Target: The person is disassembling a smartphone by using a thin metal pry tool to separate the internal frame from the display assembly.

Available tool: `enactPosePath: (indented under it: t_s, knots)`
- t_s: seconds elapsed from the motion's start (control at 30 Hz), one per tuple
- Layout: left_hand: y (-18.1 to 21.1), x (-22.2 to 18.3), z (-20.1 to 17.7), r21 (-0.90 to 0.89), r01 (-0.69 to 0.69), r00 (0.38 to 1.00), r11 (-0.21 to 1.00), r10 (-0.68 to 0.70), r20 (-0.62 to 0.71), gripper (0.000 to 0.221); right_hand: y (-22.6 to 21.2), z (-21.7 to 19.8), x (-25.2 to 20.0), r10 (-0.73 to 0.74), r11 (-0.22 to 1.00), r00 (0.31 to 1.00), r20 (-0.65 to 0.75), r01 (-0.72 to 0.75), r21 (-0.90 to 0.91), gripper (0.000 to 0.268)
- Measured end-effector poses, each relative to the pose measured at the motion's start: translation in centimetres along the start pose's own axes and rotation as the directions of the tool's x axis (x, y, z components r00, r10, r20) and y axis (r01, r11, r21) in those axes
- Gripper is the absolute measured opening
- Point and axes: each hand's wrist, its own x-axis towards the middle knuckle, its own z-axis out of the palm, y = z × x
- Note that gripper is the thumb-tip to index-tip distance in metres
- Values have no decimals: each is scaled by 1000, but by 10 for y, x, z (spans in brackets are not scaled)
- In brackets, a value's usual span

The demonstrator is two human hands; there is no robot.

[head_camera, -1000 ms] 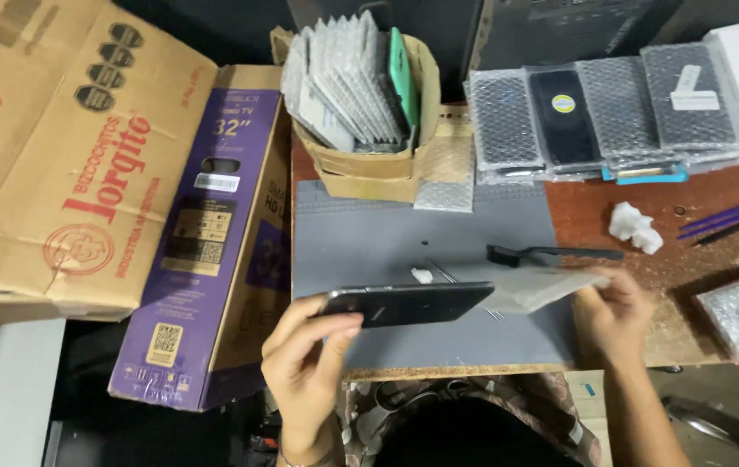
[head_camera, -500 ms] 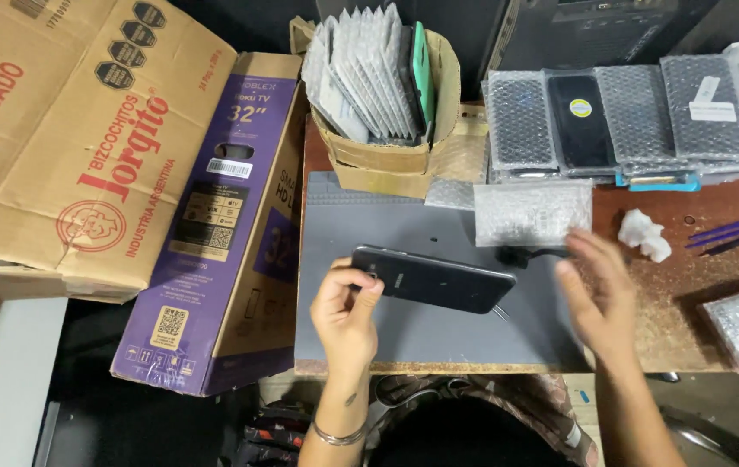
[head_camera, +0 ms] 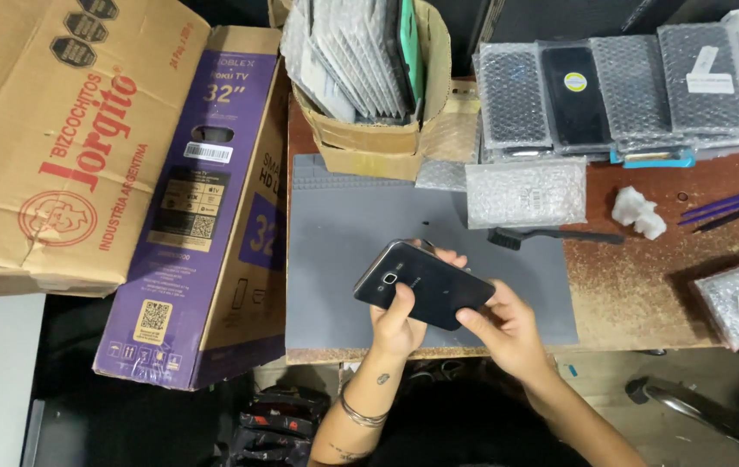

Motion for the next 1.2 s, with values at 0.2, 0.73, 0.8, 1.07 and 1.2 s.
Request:
enactPosePath:
  t_s: [0.2, 0.73, 0.8, 1.07, 1.2]
  knots:
    - [12, -7, -8, -35, 128, 990, 991, -130, -54, 71, -46, 0, 2, -122, 908, 985, 118, 159, -387, 49]
    - [66, -41, 39, -189, 233, 970, 954, -212, 123, 82, -48, -3, 22, -198, 326, 967, 160, 219, -920, 26]
    - [64, -48, 25, -202, 306, 934, 930, -252, 253, 87, -35, -2, 28, -93, 183, 982, 164, 179, -967, 16]
    - [56, -23, -5, -211, 373, 895, 904, -289, 340, 90, -42, -26, 61, -158, 664, 967, 199, 253, -703, 15]
    - [33, 0, -14, -109, 381, 893, 918, -334, 301, 96, -94, -21, 59, -346, 928, 919, 188, 365, -73, 13]
